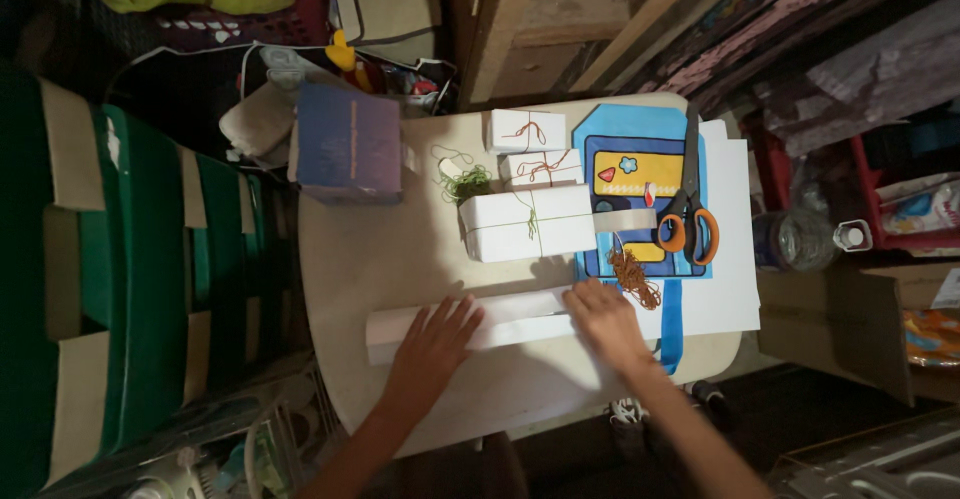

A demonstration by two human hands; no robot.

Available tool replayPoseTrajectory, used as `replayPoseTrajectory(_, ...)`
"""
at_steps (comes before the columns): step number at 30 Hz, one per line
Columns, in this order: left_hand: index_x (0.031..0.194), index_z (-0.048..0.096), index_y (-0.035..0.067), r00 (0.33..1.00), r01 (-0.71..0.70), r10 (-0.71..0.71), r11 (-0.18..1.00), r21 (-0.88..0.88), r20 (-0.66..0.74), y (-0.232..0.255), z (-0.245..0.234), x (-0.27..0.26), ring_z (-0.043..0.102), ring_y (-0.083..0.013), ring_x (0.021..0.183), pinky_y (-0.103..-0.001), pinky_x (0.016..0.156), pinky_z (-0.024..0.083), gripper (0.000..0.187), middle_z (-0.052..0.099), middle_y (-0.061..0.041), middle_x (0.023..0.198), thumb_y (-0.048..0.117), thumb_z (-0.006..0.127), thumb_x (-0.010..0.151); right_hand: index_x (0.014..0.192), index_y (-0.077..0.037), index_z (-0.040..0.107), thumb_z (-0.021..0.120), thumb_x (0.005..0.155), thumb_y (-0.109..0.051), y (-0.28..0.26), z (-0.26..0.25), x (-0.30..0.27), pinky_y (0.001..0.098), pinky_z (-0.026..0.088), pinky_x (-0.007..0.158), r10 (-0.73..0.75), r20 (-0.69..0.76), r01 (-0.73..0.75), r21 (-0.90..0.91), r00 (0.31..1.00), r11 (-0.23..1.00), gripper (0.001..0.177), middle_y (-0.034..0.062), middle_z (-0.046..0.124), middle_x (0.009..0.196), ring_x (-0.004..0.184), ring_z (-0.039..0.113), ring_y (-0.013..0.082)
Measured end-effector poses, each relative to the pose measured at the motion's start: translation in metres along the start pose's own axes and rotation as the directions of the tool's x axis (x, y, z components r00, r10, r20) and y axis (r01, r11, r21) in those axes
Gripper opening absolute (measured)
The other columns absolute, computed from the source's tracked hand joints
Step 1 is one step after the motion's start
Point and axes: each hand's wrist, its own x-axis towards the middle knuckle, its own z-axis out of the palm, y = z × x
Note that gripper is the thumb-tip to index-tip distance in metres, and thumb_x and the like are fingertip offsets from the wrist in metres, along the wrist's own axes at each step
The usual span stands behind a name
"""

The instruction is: The person wraps small rectangular boxes with white paper, secures them with tape, and ties green string around each box. The person uses scissors to cut the string and tape, then places the finished wrapped boxes on the table.

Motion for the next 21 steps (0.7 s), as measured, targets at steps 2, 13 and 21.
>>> replayPoseTrajectory(2, 0.154, 0.039, 0.014, 0.999, 0.003, -0.003, 1.0, 0.014, 0.035, -0.002, 0.0, 0.0, 0.037, -0.0303, 0.145, -0.05, 0.118, 0.029, 0.081, 0.038, -0.011, 0.159, 0.031, 0.074, 0.084, 0.121, -0.007, 0.065, 0.069, 0.071, 0.008, 0.014, 0.004, 0.002, 0.0377, 0.06, 0.084, -0.088, 0.125, 0.092, -0.026, 0.988, 0.995, 0.052, 0.0116, 0.068, 0.116, 0.104, 0.067, 0.0279)
replayPoseTrajectory(13, 0.154, 0.038, 0.01, 0.999, -0.042, 0.041, 0.994, 0.104, 0.008, -0.002, 0.006, -0.004, 0.032, -0.0313, 0.148, -0.051, 0.119, 0.025, 0.075, 0.035, -0.012, 0.161, 0.028, 0.067, 0.087, 0.123, -0.01, 0.064, 0.063, 0.075, 0.004, 0.03, -0.026, 0.02, 0.038, 0.058, 0.086, -0.254, 0.324, 0.278, -0.026, 0.911, 0.96, 0.049, 0.0083, 0.068, 0.121, 0.113, 0.065, 0.0264)
replayPoseTrajectory(21, 0.155, 0.038, 0.007, 0.997, -0.05, 0.055, 0.995, 0.088, -0.058, -0.001, 0.012, -0.01, 0.03, -0.0315, 0.15, -0.052, 0.122, 0.024, 0.069, 0.032, -0.012, 0.164, 0.024, 0.064, 0.094, 0.11, -0.011, 0.071, 0.073, 0.072, -0.012, 0.014, -0.093, 0.028, 0.0445, 0.052, 0.09, 0.132, 0.3, -0.156, 0.057, 0.945, 0.986, 0.038, 0.0081, 0.068, 0.119, 0.106, 0.067, 0.0268)
